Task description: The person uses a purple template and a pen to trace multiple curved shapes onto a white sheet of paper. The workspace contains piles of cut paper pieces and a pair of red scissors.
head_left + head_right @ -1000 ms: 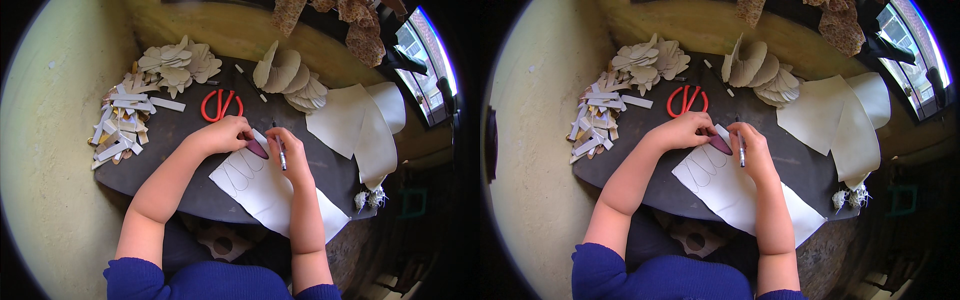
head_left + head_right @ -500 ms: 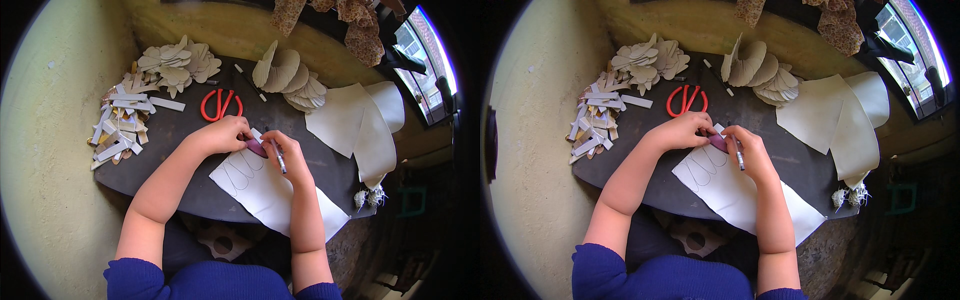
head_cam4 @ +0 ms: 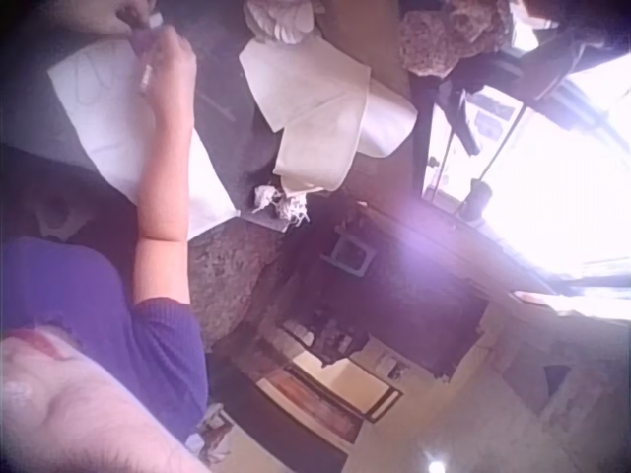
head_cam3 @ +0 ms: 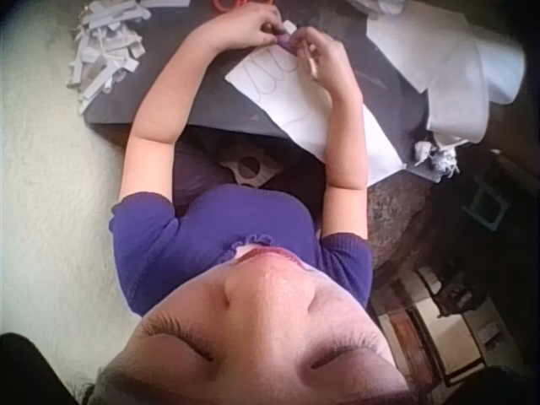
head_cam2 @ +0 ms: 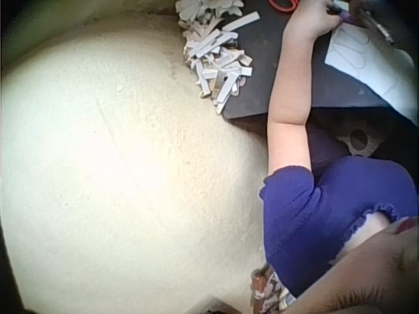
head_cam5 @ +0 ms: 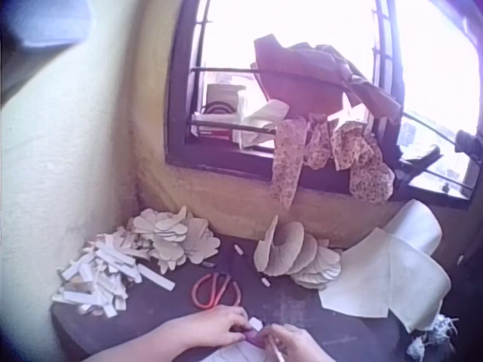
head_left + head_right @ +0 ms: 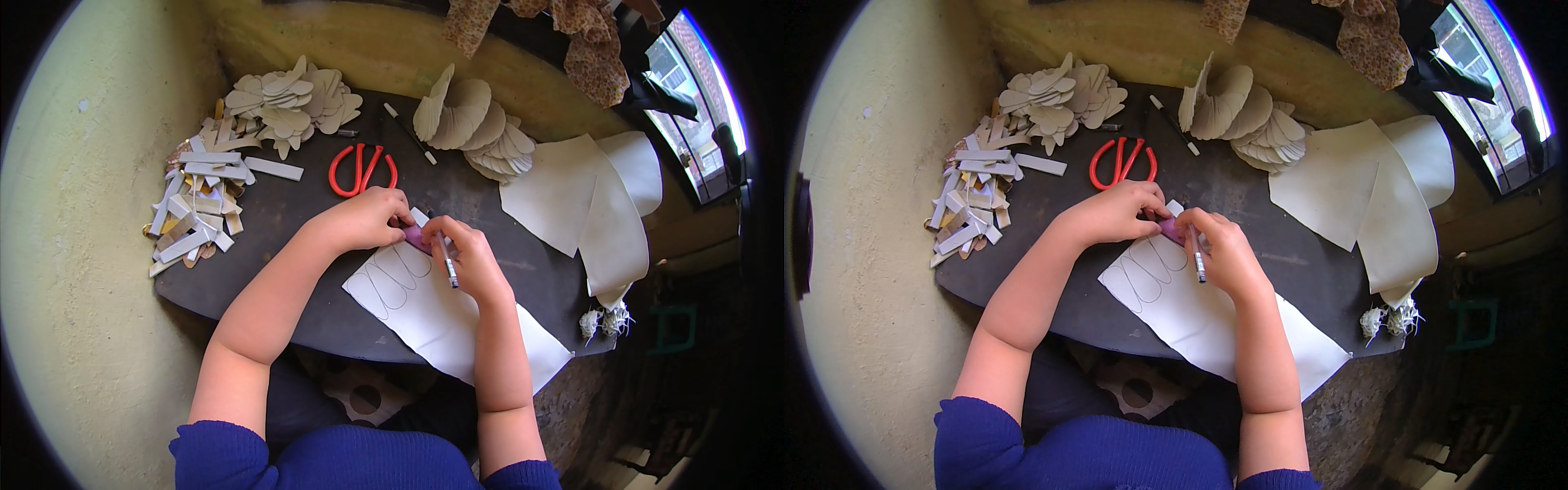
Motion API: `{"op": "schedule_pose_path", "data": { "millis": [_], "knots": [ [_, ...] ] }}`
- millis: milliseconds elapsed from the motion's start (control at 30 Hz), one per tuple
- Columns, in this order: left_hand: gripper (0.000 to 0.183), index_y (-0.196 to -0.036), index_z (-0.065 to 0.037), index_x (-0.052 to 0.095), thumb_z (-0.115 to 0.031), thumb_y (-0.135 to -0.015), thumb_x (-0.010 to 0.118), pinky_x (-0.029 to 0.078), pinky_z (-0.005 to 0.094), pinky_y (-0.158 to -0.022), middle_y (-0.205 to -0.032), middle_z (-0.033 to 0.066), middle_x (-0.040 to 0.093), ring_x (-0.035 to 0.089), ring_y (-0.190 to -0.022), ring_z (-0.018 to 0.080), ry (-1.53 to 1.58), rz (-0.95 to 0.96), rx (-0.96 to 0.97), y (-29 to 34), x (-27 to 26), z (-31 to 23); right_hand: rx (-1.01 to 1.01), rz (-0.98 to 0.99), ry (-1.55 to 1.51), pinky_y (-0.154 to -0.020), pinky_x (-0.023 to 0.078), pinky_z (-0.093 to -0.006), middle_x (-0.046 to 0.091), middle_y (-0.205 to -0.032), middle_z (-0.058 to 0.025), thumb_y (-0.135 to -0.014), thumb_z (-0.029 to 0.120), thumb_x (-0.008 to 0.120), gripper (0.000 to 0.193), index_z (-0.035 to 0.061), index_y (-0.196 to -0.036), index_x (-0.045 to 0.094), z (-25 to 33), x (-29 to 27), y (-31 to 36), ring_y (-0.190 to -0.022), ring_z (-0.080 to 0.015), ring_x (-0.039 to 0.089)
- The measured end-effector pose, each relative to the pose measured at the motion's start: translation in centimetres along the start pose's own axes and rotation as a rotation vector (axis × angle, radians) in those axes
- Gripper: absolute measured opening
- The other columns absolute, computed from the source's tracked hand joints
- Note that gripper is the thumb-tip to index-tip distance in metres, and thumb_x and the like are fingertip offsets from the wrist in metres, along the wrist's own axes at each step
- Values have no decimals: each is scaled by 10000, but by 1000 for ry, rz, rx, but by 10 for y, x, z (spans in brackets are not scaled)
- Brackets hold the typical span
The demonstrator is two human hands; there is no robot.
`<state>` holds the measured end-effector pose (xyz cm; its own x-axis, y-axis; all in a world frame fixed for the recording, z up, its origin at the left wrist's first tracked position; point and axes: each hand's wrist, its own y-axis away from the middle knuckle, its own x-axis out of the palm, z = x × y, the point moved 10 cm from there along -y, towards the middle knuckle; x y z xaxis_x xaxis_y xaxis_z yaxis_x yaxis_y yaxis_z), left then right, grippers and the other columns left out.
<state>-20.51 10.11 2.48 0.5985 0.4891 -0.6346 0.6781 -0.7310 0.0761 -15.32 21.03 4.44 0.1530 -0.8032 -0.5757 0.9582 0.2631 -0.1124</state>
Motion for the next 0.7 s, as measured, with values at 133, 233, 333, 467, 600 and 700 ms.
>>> {"op": "schedule_pose_path", "data": {
  "millis": [133,233,333,467,600,700],
  "knots": [
    [291,-1051,-2,720,-112,-781,716,519,347,-816,-1035,114,648,639,-948,241,-3,5,-6,0,0,0,33,15,-15,-734,560,-399,670,-904,-148,-868,-26,610,182,40,-1038,608,1,1,-1,-858,-308,654],
    [286,-1051,-3,721,-107,-785,719,519,350,-820,-1041,114,649,638,-953,244,-6,-6,2,1,0,0,38,26,-22,-744,561,-397,671,-910,-149,-864,-32,610,192,38,-1043,608,2,1,-1,-869,-309,655],
    [286,-1056,-3,719,-102,-787,722,517,352,-827,-1049,114,650,637,-961,246,-12,5,-8,0,0,-2,43,23,-26,-752,563,-399,672,-910,-150,-858,-38,612,205,39,-1047,610,-1,0,-1,-883,-308,658],
    [286,-1063,-12,719,-97,-791,720,513,352,-833,-1056,115,650,636,-966,254,-12,2,-7,1,0,-2,37,22,-22,-764,563,-401,673,-908,-152,-838,-54,616,230,39,-1048,610,0,1,-1,-889,-310,661],
    [285,-1067,-18,719,-88,-791,721,511,352,-834,-1060,115,650,634,-967,262,-12,-6,0,1,-1,-1,49,18,-44,-772,558,-404,673,-909,-156,-819,-65,619,248,41,-1043,609,-1,1,-1,-886,-318,658],
    [288,-1068,-17,718,-79,-787,722,509,350,-833,-1060,115,650,634,-968,263,4,6,-19,1,0,-1,51,20,-27,-771,555,-407,674,-915,-159,-818,-64,618,248,45,-1041,609,-2,1,-1,-884,-322,656]
  ]
}}
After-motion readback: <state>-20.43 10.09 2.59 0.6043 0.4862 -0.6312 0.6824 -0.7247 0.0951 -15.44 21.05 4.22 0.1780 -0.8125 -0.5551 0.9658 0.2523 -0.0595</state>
